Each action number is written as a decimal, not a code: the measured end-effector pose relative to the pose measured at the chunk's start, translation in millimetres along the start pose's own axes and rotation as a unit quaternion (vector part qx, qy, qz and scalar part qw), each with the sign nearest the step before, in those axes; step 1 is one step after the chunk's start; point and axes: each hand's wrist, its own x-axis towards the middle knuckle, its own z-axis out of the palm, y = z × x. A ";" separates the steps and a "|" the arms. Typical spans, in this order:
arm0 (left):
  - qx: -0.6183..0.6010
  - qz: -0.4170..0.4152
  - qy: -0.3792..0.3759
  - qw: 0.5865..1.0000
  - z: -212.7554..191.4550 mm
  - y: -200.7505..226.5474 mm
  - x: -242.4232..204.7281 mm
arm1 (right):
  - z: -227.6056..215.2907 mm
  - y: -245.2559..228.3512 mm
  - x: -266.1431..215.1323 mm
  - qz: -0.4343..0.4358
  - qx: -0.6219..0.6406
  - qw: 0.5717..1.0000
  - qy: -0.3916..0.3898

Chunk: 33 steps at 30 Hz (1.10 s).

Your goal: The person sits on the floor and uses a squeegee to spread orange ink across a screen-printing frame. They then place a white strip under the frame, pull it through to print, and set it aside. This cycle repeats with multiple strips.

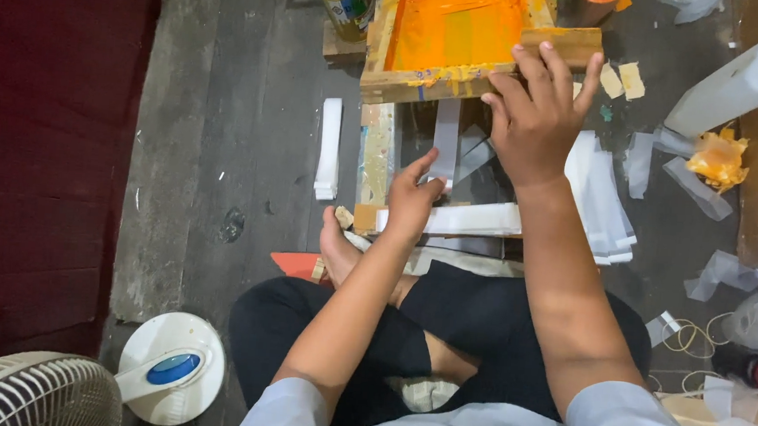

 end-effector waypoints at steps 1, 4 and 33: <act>-0.001 0.001 -0.001 1.000 3.9 -3.6 7.3 | -0.4 -0.8 1.3 -0.001 -0.001 1.000 0.000; -0.016 0.019 0.005 1.000 14.8 -10.2 30.1 | -0.2 -2.1 5.4 0.007 0.006 1.000 0.018; 0.554 0.248 -0.118 0.786 8.8 -1.3 2.9 | 1.8 -4.3 -1.7 0.073 0.032 0.996 -0.035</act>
